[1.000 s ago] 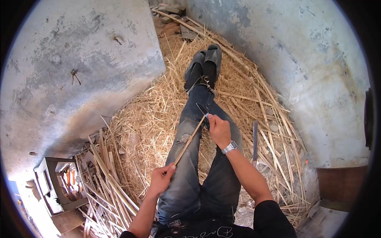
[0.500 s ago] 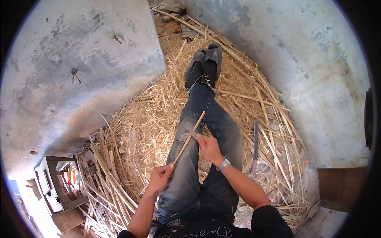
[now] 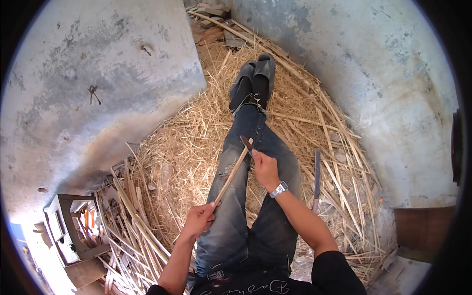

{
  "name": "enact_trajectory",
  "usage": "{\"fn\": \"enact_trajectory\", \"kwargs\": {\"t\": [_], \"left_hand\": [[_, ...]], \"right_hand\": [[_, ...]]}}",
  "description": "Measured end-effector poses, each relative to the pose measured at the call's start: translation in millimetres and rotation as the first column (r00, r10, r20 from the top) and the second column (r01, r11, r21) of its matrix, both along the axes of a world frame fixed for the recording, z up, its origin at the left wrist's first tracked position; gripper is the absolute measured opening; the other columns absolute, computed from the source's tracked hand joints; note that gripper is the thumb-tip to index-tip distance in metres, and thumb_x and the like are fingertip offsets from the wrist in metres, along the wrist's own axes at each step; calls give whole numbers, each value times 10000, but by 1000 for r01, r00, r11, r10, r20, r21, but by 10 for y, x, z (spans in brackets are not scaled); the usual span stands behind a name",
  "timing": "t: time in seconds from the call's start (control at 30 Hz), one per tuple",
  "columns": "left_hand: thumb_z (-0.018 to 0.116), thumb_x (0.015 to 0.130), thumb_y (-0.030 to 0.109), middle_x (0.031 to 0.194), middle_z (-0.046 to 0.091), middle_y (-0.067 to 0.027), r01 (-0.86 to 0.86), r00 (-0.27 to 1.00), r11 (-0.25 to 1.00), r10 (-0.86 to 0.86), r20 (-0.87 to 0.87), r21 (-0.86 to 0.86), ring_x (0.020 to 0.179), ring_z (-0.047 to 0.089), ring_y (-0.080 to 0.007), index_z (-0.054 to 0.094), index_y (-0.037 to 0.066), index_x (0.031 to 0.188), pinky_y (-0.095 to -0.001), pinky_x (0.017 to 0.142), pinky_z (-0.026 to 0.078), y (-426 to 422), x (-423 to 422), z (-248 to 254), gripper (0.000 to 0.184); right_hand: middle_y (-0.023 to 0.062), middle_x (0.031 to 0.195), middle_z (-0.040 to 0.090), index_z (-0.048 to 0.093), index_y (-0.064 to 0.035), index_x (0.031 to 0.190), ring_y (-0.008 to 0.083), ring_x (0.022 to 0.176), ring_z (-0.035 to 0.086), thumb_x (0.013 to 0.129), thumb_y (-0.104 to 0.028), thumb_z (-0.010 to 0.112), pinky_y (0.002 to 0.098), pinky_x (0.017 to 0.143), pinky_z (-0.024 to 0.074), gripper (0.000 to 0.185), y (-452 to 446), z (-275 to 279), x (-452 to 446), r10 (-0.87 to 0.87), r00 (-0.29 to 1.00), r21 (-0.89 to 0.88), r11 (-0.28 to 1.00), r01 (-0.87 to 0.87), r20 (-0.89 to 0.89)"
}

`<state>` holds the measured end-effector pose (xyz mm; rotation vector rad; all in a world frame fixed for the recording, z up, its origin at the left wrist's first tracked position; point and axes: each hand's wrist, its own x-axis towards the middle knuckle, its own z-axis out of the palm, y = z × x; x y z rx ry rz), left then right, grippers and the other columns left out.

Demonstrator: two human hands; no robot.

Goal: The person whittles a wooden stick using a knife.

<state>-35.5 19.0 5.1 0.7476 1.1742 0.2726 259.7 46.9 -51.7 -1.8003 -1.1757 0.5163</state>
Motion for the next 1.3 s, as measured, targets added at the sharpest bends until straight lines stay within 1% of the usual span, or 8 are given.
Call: {"fn": "enact_trajectory", "kwargs": {"t": [0.3, 0.5, 0.6, 0.7, 0.87, 1.0, 1.17, 1.3], "left_hand": [[595, 1121, 306, 616, 449, 72, -13, 1000, 999, 12, -11, -43, 455, 327, -21, 728, -13, 1288, -238, 413, 229, -11, 14, 68, 384], [594, 1120, 303, 642, 478, 58, -12, 1000, 999, 11, -16, -47, 457, 337, -28, 730, 6, 1297, -239, 416, 232, -36, -36, 15, 372], [600, 1117, 306, 650, 481, 56, -4, 1000, 1000, 4, -5, -26, 462, 346, -32, 723, 10, 1311, -240, 420, 236, -36, -55, 27, 375], [619, 1107, 316, 653, 491, 51, -24, 1000, 999, 24, -6, -24, 471, 357, -25, 757, 16, 1255, -232, 432, 243, -17, -49, 41, 362], [696, 1062, 315, 660, 595, 19, 40, 990, 930, 13, -142, 366, 533, 497, -72, 778, -31, 1177, -294, 500, 398, -175, -32, -157, 374], [750, 1021, 305, 670, 678, -76, 104, 943, 673, 167, -288, 733, 621, 628, -154, 777, 0, 1192, -366, 601, 496, -366, 119, -271, 350], [760, 990, 273, 682, 637, -138, 294, 869, 633, 134, -476, 716, 605, 641, -249, 792, 112, 1221, -385, 585, 486, -391, 191, -77, 283], [761, 974, 261, 681, 618, -128, 342, 842, 562, 173, -511, 753, 593, 632, -298, 778, 130, 1257, -408, 583, 488, -405, 223, -96, 312]], "right_hand": [[265, 646, 553, 612, 43, 775, 451, 566, 547, 1115, -409, 527, 476, 546, 422, 573, -302, 31, -150, 97, 991, -93, 990, -106, -92], [167, 565, 450, 534, 30, 730, 252, 467, 449, 1128, -486, 488, 419, 499, 349, 654, -531, -90, -367, 164, 966, -88, 979, -185, -201], [20, 531, 393, 493, -62, 707, 133, 443, 373, 1118, -553, 485, 328, 439, 284, 640, -477, -77, -205, 77, 724, -212, 930, -300, -685], [-75, 572, 274, 413, -145, 723, 65, 434, 244, 1101, -609, 475, 252, 406, 193, 602, -377, 178, 77, -35, 231, -180, 742, -645, -972], [-73, 589, 341, 506, -119, 789, 52, 436, 288, 1093, -560, 539, 234, 406, 220, 536, -295, 381, 185, -136, 291, -216, 940, -263, -947], [-75, 577, 451, 728, -40, 878, 48, 504, 392, 1025, -462, 711, 268, 469, 313, 447, -178, 498, 207, 92, 692, -91, 971, -223, -716], [-3, 623, 611, 790, -20, 907, 119, 521, 501, 946, -320, 824, 345, 520, 405, 304, -113, 639, 142, 343, 914, -256, 884, -392, -216], [92, 594, 601, 779, -21, 871, 194, 503, 502, 923, -329, 837, 361, 524, 423, 318, -124, 687, -43, 364, 922, -171, 908, -382, -130]]}}
